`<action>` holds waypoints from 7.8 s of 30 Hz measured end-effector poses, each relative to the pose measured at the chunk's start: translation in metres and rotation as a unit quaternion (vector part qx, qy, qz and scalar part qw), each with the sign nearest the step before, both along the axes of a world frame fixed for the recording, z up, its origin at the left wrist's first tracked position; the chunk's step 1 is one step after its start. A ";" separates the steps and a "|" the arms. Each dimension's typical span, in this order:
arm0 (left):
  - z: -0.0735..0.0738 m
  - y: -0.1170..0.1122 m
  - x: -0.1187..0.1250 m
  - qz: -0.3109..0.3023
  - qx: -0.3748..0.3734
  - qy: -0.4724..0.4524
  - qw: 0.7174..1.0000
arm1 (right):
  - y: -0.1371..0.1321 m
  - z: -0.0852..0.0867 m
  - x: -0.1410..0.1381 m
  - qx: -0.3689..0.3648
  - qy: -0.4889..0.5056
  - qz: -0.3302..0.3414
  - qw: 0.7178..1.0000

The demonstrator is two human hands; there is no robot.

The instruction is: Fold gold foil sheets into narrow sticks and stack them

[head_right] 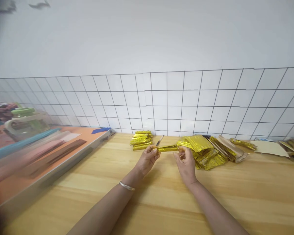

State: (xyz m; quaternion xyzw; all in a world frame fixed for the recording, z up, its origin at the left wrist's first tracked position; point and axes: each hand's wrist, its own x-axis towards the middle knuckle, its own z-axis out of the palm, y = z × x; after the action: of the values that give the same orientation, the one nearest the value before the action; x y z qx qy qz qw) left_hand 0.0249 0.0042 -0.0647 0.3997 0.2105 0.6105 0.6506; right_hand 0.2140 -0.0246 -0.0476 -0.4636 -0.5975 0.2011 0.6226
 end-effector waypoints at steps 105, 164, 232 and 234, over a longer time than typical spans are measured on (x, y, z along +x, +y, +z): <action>0.042 -0.037 0.026 0.091 0.217 0.508 0.828 | -0.008 0.053 0.027 -0.013 -0.393 0.197 0.898; 0.034 -0.031 0.026 0.075 0.214 0.451 0.863 | -0.010 0.057 0.028 -0.011 -0.378 0.232 0.896; 0.020 -0.025 0.032 -0.024 0.110 0.217 0.970 | -0.016 0.060 0.019 -0.105 -0.440 0.111 0.885; 0.019 -0.025 0.034 -0.021 0.107 0.217 0.970 | -0.013 0.056 0.021 -0.125 -0.406 0.138 0.895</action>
State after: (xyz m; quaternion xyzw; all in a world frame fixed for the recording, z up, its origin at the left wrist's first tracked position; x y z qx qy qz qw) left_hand 0.0589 -0.0204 -0.0458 0.5945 0.2712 0.5143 0.5555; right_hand 0.2354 -0.0375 0.0088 -0.4918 -0.8263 0.1524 0.2284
